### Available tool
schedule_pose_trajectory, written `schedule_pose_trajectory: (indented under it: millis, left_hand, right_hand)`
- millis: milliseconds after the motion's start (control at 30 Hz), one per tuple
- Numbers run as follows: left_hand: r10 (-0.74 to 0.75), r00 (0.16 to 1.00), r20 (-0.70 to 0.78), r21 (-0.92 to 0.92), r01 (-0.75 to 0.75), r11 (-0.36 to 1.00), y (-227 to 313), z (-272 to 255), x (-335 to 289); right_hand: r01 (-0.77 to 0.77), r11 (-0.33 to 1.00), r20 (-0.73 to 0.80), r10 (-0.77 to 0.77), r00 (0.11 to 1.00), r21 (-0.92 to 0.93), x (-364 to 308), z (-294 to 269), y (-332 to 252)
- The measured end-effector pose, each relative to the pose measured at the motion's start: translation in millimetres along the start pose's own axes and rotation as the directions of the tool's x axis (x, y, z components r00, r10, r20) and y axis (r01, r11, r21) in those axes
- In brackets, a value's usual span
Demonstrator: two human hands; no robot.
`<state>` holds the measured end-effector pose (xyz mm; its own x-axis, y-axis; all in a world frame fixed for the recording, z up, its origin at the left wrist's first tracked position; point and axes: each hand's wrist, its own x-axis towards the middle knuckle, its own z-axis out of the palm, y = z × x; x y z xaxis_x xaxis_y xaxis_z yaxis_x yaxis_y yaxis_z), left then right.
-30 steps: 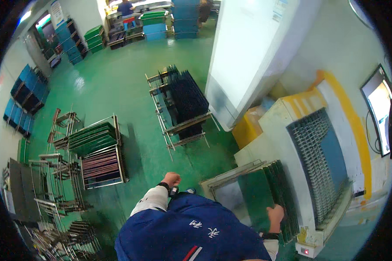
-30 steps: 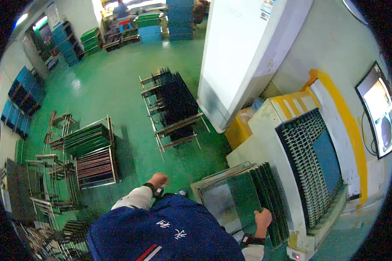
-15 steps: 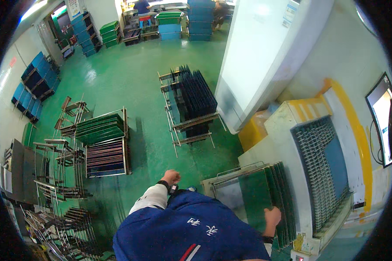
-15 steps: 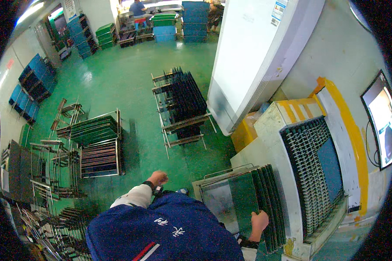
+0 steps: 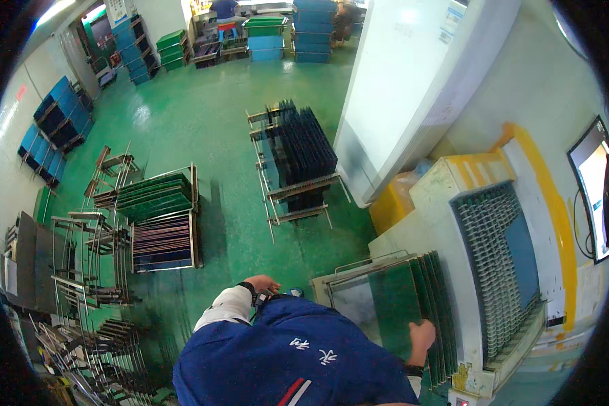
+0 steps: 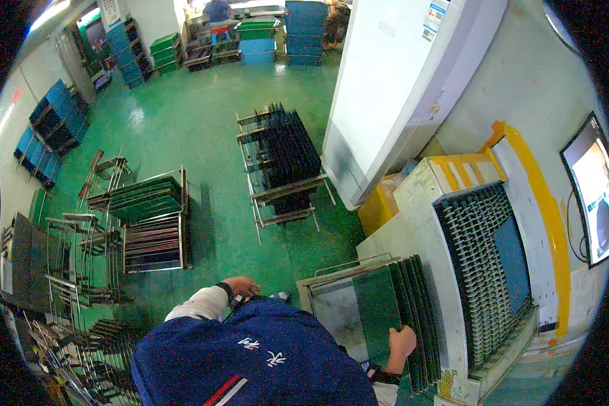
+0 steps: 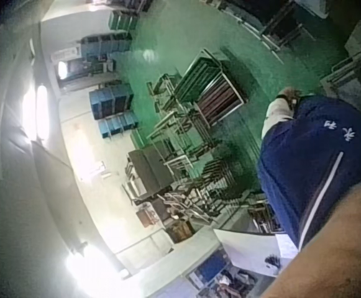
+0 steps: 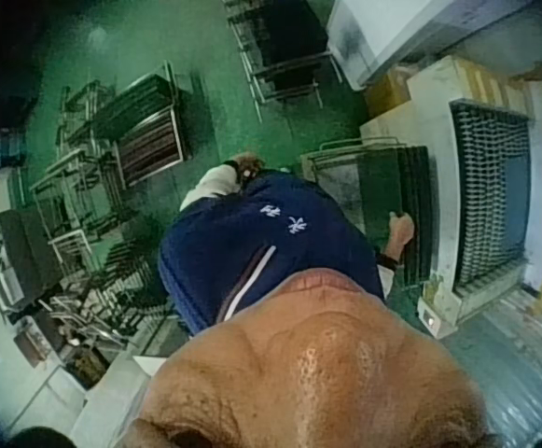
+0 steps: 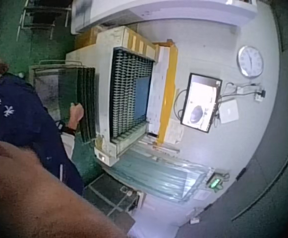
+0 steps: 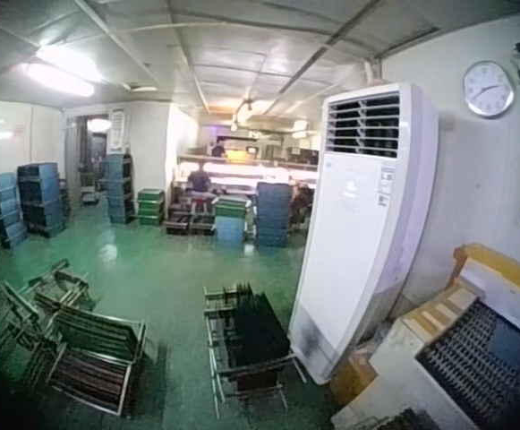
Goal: Insert sheets of material into a processing machine and then organize them on a rack.
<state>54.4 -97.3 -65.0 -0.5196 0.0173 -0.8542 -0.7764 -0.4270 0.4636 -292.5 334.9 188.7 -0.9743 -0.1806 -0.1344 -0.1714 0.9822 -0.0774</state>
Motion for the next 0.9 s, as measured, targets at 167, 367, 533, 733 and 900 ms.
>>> schedule_pose_trajectory:
  millis: [167, 367, 533, 733, 900]
  left_hand:
    - [0.015, 1.000, -0.026, 0.004, -0.015, 1.000, 24.4, 20.9, -37.9]
    - [-0.015, 0.997, -0.082, 0.000, 0.015, 1.000, 26.5, 22.1, -44.2]
    - [0.268, 0.961, 0.062, 0.051, -0.271, 0.961, 2.8, -10.9, -23.9]
    - [0.277, 0.923, -0.267, -0.536, -0.381, 0.754, 13.0, -20.7, -9.8]
    - [0.296, 0.855, -0.425, -0.529, -0.501, 0.685, 26.5, -8.2, -21.7]
  right_hand:
    - [-0.009, 1.000, 0.034, 0.009, 0.999, 0.008, -2.4, -8.6, -6.5]
    - [-0.036, 0.999, 0.039, 0.035, 0.999, 0.029, -1.3, -5.1, -5.7]
    - [-0.029, 1.000, 0.031, 0.029, 0.999, 0.002, -6.9, -14.7, -13.8]
    - [-0.075, 0.996, 0.100, 0.069, 0.993, 0.048, -14.1, -30.3, -25.5]
    - [-0.049, 0.998, 0.067, 0.046, 0.997, 0.049, -11.6, -21.2, -19.8]
